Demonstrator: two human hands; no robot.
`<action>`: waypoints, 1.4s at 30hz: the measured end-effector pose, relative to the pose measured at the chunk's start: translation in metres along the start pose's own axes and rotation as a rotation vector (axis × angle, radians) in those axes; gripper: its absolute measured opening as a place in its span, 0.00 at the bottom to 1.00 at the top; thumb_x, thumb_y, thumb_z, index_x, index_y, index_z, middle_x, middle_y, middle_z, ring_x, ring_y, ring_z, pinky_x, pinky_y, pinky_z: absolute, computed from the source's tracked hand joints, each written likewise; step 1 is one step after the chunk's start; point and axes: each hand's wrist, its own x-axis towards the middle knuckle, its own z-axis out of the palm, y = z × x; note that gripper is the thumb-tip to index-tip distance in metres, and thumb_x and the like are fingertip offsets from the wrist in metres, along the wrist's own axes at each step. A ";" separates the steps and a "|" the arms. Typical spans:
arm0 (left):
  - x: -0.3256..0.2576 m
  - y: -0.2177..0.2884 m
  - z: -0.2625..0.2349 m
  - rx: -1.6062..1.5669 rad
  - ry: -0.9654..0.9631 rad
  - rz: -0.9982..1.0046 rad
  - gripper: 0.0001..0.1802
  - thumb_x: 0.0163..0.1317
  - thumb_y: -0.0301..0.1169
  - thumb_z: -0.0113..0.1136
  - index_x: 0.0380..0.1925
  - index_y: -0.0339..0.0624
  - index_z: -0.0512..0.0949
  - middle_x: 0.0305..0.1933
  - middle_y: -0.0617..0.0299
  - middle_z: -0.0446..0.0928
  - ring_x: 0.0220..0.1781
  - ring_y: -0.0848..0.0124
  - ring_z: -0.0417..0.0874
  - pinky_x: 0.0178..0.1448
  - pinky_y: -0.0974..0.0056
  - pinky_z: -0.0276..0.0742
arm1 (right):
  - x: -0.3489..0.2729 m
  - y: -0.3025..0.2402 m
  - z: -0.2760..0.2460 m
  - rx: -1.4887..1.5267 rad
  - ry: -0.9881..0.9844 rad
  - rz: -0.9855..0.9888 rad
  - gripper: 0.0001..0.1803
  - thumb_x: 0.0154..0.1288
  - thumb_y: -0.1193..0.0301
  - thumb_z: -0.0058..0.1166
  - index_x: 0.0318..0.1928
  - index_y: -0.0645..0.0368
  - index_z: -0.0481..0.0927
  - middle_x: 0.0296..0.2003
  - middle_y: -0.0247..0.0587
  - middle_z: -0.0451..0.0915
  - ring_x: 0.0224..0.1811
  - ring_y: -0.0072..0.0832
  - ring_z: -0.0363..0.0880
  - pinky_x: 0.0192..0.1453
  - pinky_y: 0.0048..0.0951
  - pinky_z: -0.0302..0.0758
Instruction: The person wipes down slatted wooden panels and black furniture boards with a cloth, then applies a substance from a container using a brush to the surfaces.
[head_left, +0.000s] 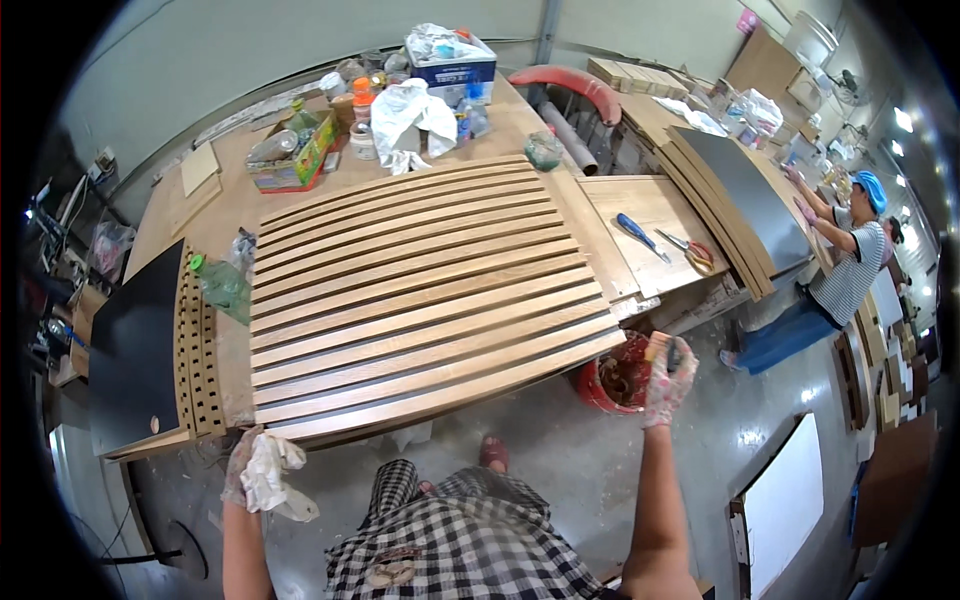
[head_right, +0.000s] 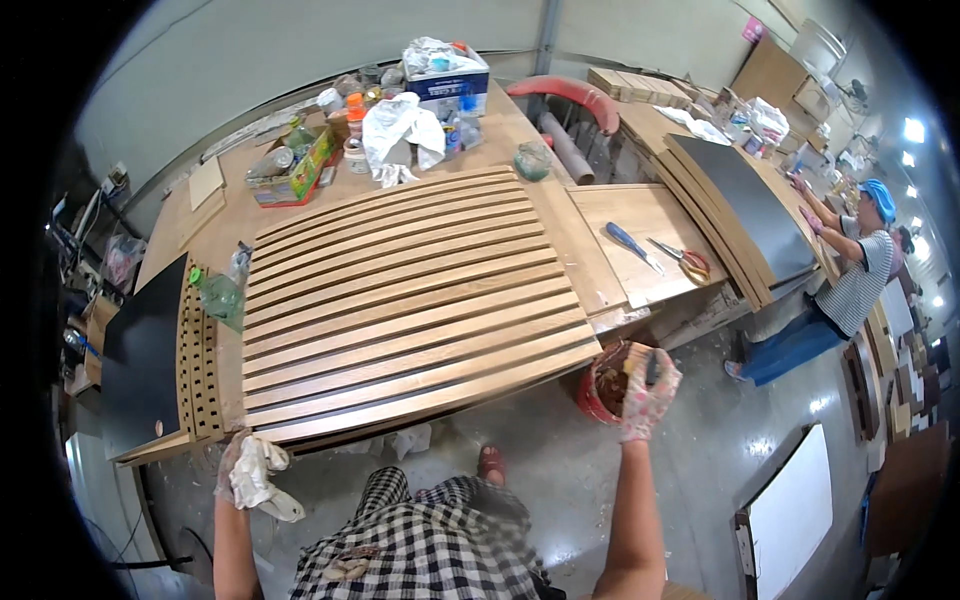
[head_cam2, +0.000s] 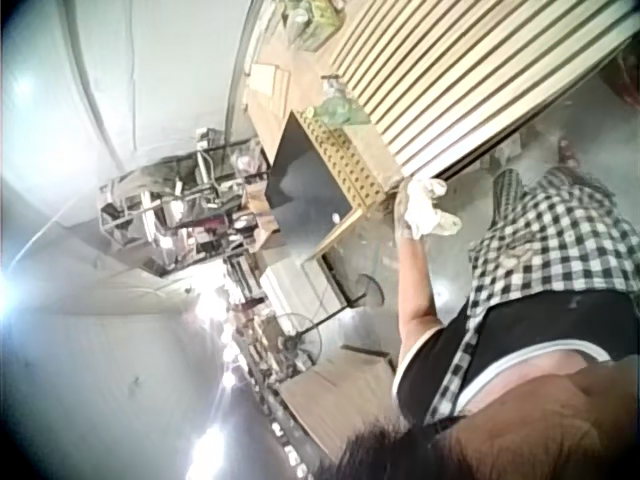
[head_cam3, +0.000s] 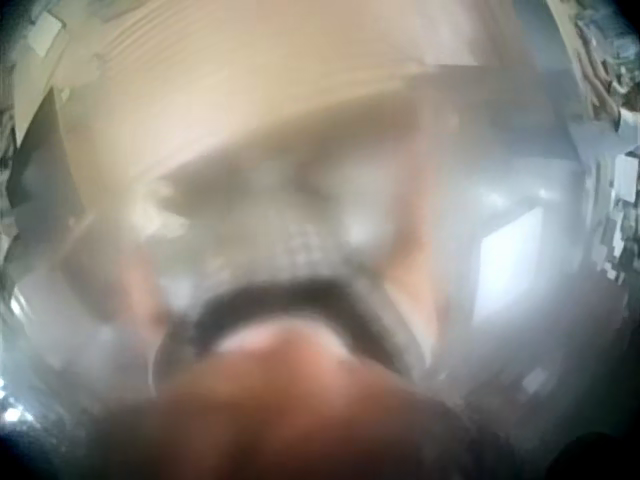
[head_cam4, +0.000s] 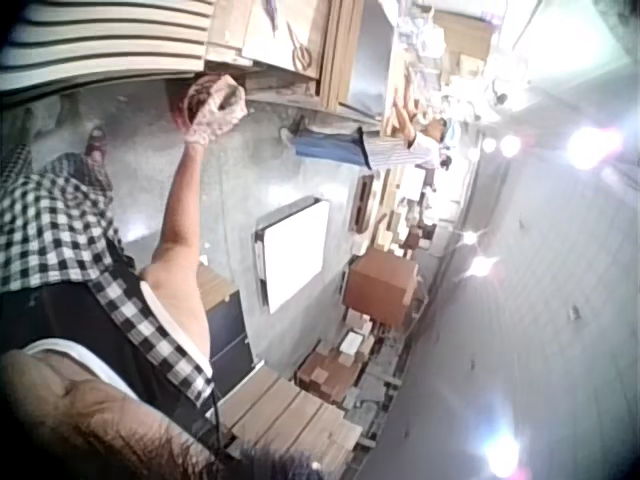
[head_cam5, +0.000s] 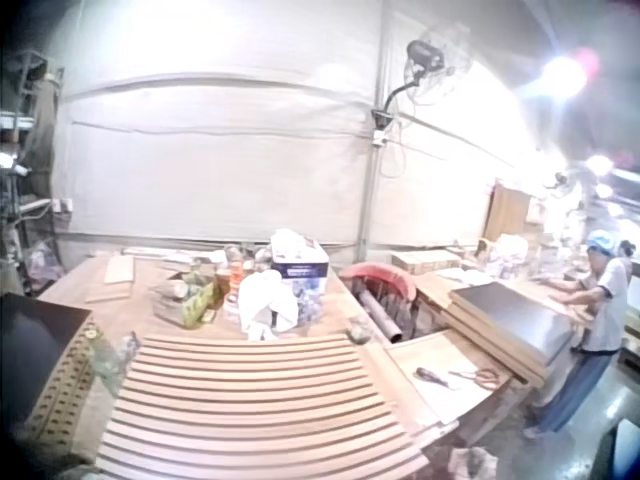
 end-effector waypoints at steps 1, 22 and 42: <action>0.016 -0.012 -0.036 -0.033 -0.035 -0.029 0.14 0.69 0.40 0.51 0.38 0.41 0.79 0.29 0.63 0.77 0.31 0.70 0.79 0.35 0.63 0.77 | 0.000 -0.008 -0.003 0.070 -0.001 0.053 0.19 0.61 0.74 0.59 0.53 0.62 0.77 0.47 0.45 0.75 0.50 0.35 0.75 0.57 0.34 0.71; -0.035 -0.011 0.300 0.918 -0.568 1.413 0.16 0.48 0.39 0.68 0.39 0.48 0.82 0.39 0.62 0.82 0.40 0.65 0.82 0.47 0.58 0.73 | 0.007 -0.076 -0.034 0.604 -0.074 0.193 0.23 0.66 0.79 0.51 0.61 0.69 0.67 0.54 0.47 0.73 0.55 0.30 0.73 0.62 0.31 0.70; -0.031 -0.080 0.291 1.253 0.409 1.288 0.12 0.65 0.41 0.54 0.39 0.48 0.79 0.41 0.62 0.78 0.53 0.64 0.78 0.67 0.48 0.68 | 0.116 -0.097 0.133 0.968 -0.896 0.086 0.24 0.64 0.78 0.52 0.61 0.70 0.67 0.51 0.44 0.74 0.54 0.28 0.72 0.61 0.29 0.68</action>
